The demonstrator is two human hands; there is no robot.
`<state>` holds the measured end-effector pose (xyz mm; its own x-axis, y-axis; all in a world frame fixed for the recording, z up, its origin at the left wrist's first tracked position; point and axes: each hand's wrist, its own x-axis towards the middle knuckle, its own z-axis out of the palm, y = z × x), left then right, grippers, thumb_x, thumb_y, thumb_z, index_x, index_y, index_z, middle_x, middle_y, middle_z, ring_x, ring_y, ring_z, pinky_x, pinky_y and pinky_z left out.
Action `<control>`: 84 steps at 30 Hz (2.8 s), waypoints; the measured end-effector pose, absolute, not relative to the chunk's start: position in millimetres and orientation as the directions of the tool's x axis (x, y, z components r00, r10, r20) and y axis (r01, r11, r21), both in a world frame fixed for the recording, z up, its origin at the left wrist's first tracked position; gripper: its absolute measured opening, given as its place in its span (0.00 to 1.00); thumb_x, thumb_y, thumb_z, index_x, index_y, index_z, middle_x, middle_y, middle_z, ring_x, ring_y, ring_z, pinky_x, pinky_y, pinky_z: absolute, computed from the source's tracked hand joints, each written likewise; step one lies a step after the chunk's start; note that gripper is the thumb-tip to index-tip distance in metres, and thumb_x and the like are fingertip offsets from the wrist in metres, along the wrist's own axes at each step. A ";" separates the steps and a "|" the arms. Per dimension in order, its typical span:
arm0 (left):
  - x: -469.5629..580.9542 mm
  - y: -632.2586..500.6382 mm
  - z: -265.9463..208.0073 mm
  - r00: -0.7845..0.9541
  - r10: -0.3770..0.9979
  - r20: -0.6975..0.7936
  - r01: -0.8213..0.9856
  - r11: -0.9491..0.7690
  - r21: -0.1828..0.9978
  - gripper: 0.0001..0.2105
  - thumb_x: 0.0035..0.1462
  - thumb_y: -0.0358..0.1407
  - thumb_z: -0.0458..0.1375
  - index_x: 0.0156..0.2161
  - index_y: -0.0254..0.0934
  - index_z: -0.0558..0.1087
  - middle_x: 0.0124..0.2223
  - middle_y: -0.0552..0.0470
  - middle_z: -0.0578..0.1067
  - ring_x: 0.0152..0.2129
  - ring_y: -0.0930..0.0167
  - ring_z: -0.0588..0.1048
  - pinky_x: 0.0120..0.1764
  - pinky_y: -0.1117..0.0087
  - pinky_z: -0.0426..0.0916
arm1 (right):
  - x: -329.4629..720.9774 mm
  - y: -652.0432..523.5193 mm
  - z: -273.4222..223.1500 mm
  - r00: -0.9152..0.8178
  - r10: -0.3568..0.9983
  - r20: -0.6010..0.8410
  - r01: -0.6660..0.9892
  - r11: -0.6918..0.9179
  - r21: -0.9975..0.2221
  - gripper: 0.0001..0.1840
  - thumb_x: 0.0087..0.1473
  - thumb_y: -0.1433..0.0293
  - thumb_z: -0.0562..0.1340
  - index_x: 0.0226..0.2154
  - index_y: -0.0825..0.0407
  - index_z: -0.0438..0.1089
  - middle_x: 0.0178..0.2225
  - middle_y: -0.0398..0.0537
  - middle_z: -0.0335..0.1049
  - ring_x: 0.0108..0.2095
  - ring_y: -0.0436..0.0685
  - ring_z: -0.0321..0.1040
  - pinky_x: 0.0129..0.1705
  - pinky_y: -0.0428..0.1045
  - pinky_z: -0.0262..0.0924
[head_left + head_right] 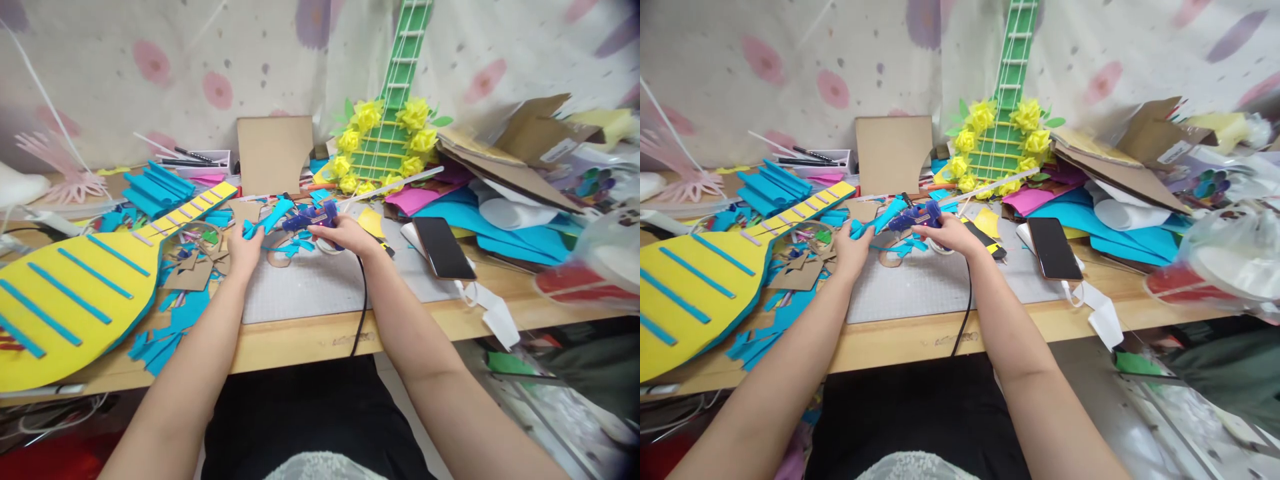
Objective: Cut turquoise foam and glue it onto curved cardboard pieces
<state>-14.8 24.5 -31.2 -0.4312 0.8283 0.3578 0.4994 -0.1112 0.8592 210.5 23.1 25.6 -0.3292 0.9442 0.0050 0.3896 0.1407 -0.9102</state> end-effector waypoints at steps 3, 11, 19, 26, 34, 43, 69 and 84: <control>-16.2 24.3 -32.0 -0.360 0.815 0.454 0.583 -0.184 0.792 0.04 0.46 0.33 0.60 0.30 0.36 0.71 0.26 0.56 0.68 0.26 0.74 0.68 0.34 0.71 0.65 | 209.3 21.2 29.0 -0.294 0.956 -0.006 0.491 0.145 -0.859 0.23 0.45 0.50 0.62 0.25 0.55 0.70 0.14 0.40 0.59 0.18 0.47 0.56 0.24 0.45 0.52; -20.0 26.4 -34.0 -0.203 0.782 0.590 0.690 -0.313 0.652 0.03 0.47 0.31 0.59 0.29 0.38 0.68 0.33 0.51 0.71 0.35 0.69 0.71 0.41 0.67 0.66 | 202.4 24.6 22.8 -0.305 0.952 0.011 0.555 0.187 -0.811 0.25 0.45 0.49 0.60 0.25 0.55 0.71 0.19 0.45 0.66 0.26 0.51 0.64 0.32 0.46 0.56; -15.7 22.6 -30.5 -0.173 0.801 0.574 0.685 -0.320 0.654 0.03 0.48 0.29 0.59 0.30 0.38 0.69 0.36 0.50 0.72 0.38 0.68 0.71 0.43 0.67 0.65 | 199.6 23.9 20.6 -0.310 0.951 0.018 0.604 0.212 -0.768 0.28 0.44 0.46 0.59 0.30 0.55 0.72 0.21 0.44 0.67 0.27 0.51 0.64 0.32 0.46 0.56; -15.6 23.1 -30.7 -0.153 0.804 0.574 0.695 -0.326 0.641 0.03 0.48 0.31 0.59 0.30 0.38 0.69 0.36 0.49 0.72 0.37 0.68 0.71 0.43 0.67 0.64 | 198.5 22.0 21.8 -0.333 0.942 0.039 0.599 0.243 -0.763 0.26 0.46 0.48 0.60 0.33 0.54 0.71 0.21 0.44 0.67 0.26 0.51 0.64 0.31 0.46 0.56; -14.0 22.6 -29.4 -0.157 0.805 0.572 0.690 -0.325 0.647 0.04 0.48 0.29 0.59 0.31 0.38 0.69 0.37 0.49 0.72 0.39 0.67 0.72 0.44 0.66 0.65 | 198.4 21.0 23.3 -0.317 0.948 0.012 0.633 0.221 -0.742 0.25 0.47 0.48 0.59 0.31 0.54 0.71 0.21 0.43 0.67 0.26 0.51 0.64 0.32 0.46 0.56; -14.5 22.0 -28.0 -0.170 0.806 0.567 0.677 -0.323 0.661 0.04 0.48 0.29 0.60 0.29 0.38 0.69 0.37 0.49 0.72 0.39 0.68 0.72 0.45 0.66 0.66 | 201.6 24.7 20.4 -0.325 0.946 0.018 0.631 0.231 -0.741 0.27 0.45 0.47 0.59 0.31 0.54 0.72 0.23 0.44 0.69 0.27 0.51 0.65 0.33 0.46 0.57; -12.3 18.3 -23.4 -0.167 0.820 0.547 0.672 -0.311 0.672 0.03 0.48 0.29 0.59 0.30 0.38 0.69 0.37 0.49 0.72 0.39 0.68 0.71 0.45 0.66 0.65 | 202.1 28.0 18.0 -0.286 0.958 0.030 0.639 0.214 -0.739 0.26 0.44 0.48 0.60 0.29 0.54 0.72 0.24 0.47 0.70 0.29 0.53 0.66 0.35 0.48 0.58; -13.1 20.9 -26.1 -0.156 0.812 0.563 0.671 -0.332 0.663 0.02 0.47 0.31 0.59 0.29 0.38 0.69 0.35 0.50 0.72 0.36 0.68 0.71 0.42 0.67 0.65 | 202.2 24.7 20.7 -0.312 0.949 0.038 0.621 0.234 -0.748 0.25 0.45 0.48 0.60 0.30 0.54 0.72 0.27 0.47 0.72 0.31 0.53 0.67 0.36 0.47 0.58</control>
